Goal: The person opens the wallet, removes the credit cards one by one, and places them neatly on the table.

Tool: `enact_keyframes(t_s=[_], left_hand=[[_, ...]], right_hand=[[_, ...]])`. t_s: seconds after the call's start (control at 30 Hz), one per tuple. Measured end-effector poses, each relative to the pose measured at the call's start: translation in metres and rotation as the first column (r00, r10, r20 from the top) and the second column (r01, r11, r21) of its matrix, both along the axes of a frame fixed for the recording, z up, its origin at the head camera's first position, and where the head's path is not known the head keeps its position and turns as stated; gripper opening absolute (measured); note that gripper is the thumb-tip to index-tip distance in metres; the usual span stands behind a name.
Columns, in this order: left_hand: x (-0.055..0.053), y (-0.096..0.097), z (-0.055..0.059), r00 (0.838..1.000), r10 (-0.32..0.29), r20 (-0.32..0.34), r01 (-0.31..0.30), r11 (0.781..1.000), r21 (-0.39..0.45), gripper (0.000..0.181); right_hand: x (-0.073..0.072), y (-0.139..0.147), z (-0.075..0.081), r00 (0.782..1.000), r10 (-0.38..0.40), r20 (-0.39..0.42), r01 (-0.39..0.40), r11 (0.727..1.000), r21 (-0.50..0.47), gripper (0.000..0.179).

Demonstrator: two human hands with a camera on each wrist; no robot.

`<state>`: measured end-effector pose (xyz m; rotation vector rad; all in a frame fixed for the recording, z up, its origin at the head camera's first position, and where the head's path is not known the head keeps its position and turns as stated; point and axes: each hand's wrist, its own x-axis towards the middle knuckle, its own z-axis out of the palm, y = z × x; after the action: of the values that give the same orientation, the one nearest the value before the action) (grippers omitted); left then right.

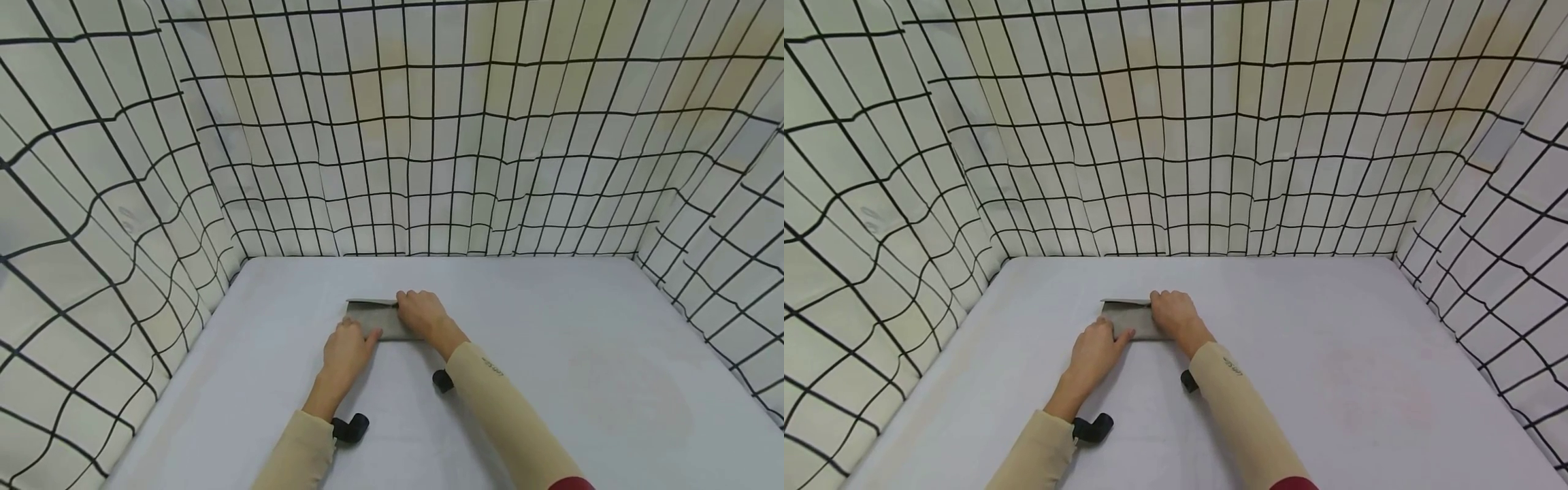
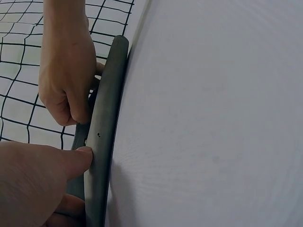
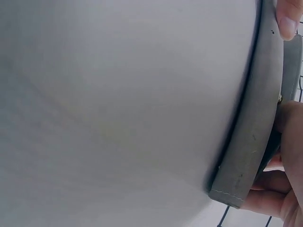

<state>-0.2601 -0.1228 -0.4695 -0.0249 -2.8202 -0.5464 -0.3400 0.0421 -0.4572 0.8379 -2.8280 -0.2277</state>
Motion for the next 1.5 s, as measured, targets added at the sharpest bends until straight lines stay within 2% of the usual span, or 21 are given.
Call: enact_keyframes(t_s=[0.3, 0.63, 0.73, 0.9, 1.23, 1.5], left_hand=[[0.0, 0.002, 0.003, 1.0, 0.004, -0.015, -0.004, 1.0, -0.015, 0.055], [-0.001, 0.001, 0.009, 0.999, -0.027, -0.026, 0.026, 0.999, -0.028, 0.058], [-0.001, 0.001, 0.01, 0.999, -0.019, -0.036, 0.018, 0.999, -0.026, 0.057], [-0.001, 0.002, 0.008, 0.999, -0.018, -0.029, 0.018, 1.0, -0.014, 0.056], [-0.001, 0.002, 0.009, 0.999, -0.017, -0.034, 0.016, 1.0, -0.021, 0.057], [0.003, 0.0, 0.002, 1.0, -0.012, -0.011, 0.012, 1.0, 0.001, 0.056]], right_hand=[[-0.003, 0.002, 0.004, 1.0, -0.016, 0.002, 0.016, 1.0, 0.012, 0.021], [-0.005, 0.0, 0.01, 0.998, -0.058, 0.008, 0.057, 0.998, 0.041, 0.023], [-0.007, 0.0, 0.012, 0.997, -0.071, 0.026, 0.071, 0.997, -0.009, 0.023], [-0.011, 0.004, 0.021, 0.987, -0.12, 0.105, 0.132, 0.984, -0.119, 0.022], [-0.013, 0.007, 0.024, 0.981, -0.122, 0.154, 0.143, 0.981, -0.129, 0.022], [-0.009, 0.013, 0.012, 0.982, -0.098, 0.16, 0.125, 0.977, -0.172, 0.02]])
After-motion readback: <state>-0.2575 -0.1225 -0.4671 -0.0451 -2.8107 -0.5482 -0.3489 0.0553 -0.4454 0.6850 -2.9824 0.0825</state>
